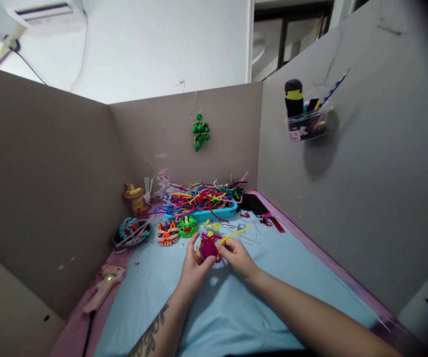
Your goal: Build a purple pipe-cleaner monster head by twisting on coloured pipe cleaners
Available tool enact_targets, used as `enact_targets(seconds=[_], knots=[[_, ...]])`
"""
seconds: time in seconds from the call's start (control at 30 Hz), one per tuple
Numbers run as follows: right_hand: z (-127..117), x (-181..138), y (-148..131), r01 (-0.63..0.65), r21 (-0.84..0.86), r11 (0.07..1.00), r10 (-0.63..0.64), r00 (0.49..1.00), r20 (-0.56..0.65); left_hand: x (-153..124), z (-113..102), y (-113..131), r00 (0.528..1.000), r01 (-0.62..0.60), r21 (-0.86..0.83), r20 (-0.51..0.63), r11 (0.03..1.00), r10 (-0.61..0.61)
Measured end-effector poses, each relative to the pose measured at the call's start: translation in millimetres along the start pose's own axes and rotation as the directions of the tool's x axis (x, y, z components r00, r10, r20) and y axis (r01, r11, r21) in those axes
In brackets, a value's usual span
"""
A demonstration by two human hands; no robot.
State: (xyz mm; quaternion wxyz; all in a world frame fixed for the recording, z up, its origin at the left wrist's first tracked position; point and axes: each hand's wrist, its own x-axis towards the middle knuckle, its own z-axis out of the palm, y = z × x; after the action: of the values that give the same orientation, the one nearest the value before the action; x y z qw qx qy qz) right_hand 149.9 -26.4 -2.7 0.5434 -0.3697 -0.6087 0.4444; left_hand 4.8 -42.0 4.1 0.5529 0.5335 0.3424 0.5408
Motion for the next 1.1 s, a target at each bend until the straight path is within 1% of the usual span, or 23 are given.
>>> enact_targets(seconds=[0.13, 0.2, 0.37, 0.53, 0.6, 0.73, 0.83, 1.1], knots=[[2.4, -0.4, 0.7, 0.051, 0.036, 0.998, -0.045, 0.986, -0.159, 0.4, -2.1, -2.7, 1.000, 0.002, -0.015, 0.008, 1.000, -0.002], [2.7, -1.3, -1.0, 0.076, 0.024, 0.997, -0.070, 0.978, -0.195, 0.3, -2.5, -2.1, 1.000, 0.012, -0.013, 0.003, 1.000, -0.012], [0.0, -4.2, -3.8, 0.101, -0.104, 0.989, -0.113, 0.986, -0.125, 0.1, -1.4, 2.1, 0.999, 0.042, -0.026, -0.009, 0.999, -0.042], [-2.1, -7.2, -4.3, 0.215, -0.279, 0.936, -0.250, 0.964, -0.096, -0.3, -1.6, 0.4, 0.999, 0.037, -0.057, -0.020, 0.998, -0.038], [-1.9, -7.7, -4.0, 0.253, -0.325, 0.911, -0.289, 0.955, -0.066, -0.3, -2.2, -0.9, 0.999, 0.031, -0.073, -0.027, 0.997, -0.033], [-1.3, -7.0, -3.6, 0.368, -0.351, 0.861, -0.380, 0.924, 0.037, 0.7, -3.8, -1.3, 0.998, 0.038, -0.098, -0.048, 0.994, -0.043], [-1.7, -6.2, -4.6, 0.438, -0.390, 0.810, -0.446, 0.892, 0.076, 2.0, -4.6, -1.3, 0.997, 0.038, -0.107, -0.070, 0.994, -0.045], [-3.4, -6.3, -2.9, 0.490, -0.454, 0.744, -0.488, 0.863, 0.131, 1.5, -2.9, -0.7, 0.997, 0.036, -0.109, -0.064, 0.993, -0.043]])
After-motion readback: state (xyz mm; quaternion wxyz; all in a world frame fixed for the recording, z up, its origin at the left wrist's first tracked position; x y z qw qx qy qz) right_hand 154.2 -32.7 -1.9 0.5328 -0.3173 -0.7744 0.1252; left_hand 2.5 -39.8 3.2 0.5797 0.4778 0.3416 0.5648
